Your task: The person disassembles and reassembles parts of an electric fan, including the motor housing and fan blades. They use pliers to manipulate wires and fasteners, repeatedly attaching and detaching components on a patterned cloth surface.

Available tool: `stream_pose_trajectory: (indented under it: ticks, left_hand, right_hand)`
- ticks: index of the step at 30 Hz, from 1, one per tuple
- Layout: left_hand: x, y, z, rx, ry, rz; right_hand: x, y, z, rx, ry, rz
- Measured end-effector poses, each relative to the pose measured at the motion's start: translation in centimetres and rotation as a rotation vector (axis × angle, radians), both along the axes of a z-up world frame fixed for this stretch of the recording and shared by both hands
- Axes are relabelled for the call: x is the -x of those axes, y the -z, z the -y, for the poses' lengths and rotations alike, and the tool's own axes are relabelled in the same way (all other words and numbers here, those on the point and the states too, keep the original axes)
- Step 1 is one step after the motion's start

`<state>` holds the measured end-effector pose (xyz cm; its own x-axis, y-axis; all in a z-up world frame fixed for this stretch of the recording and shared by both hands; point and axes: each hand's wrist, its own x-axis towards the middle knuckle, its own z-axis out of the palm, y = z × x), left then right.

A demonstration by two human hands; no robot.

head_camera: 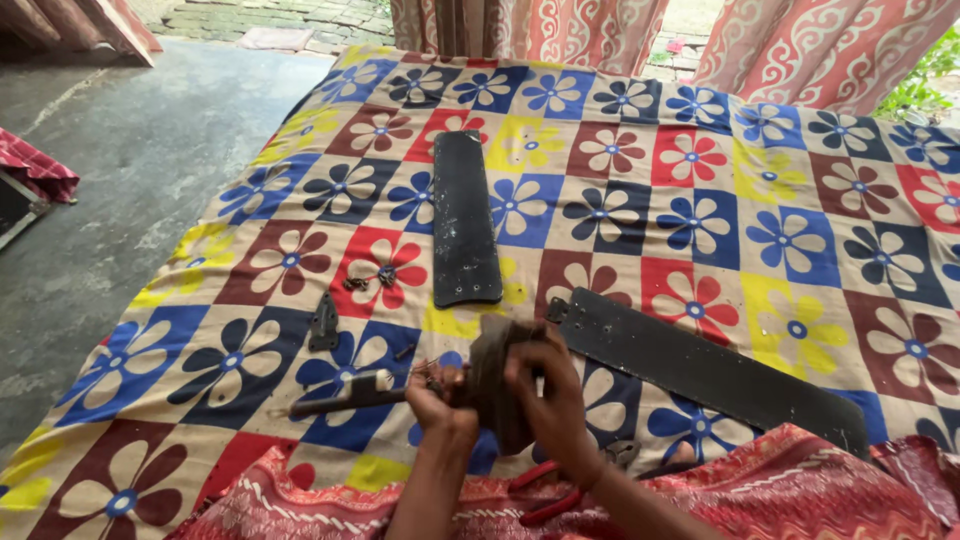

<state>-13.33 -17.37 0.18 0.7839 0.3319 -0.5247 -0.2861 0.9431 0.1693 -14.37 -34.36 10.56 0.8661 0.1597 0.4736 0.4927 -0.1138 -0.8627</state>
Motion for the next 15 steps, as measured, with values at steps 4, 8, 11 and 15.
stream_pose_trajectory:
  ticks: [4, 8, 11, 15]
  left_hand:
    - [-0.6, 0.3, 1.9, -0.058, 0.081, 0.142]
    - [-0.6, 4.1, 0.9, -0.059, 0.105, 0.152]
    - [-1.2, 5.9, -1.0, 0.072, 0.055, 0.074]
    - [-0.5, 5.8, -1.0, 0.142, 0.034, -0.053]
  right_hand:
    - [-4.4, 2.6, 1.5, -0.262, 0.045, -0.578]
    - [-0.7, 5.7, 3.0, -0.300, 0.042, -0.685]
    - [1.8, 4.4, 1.4, -0.245, -0.043, -0.408]
    - [2.3, 2.3, -0.2, 0.035, -0.067, -0.032]
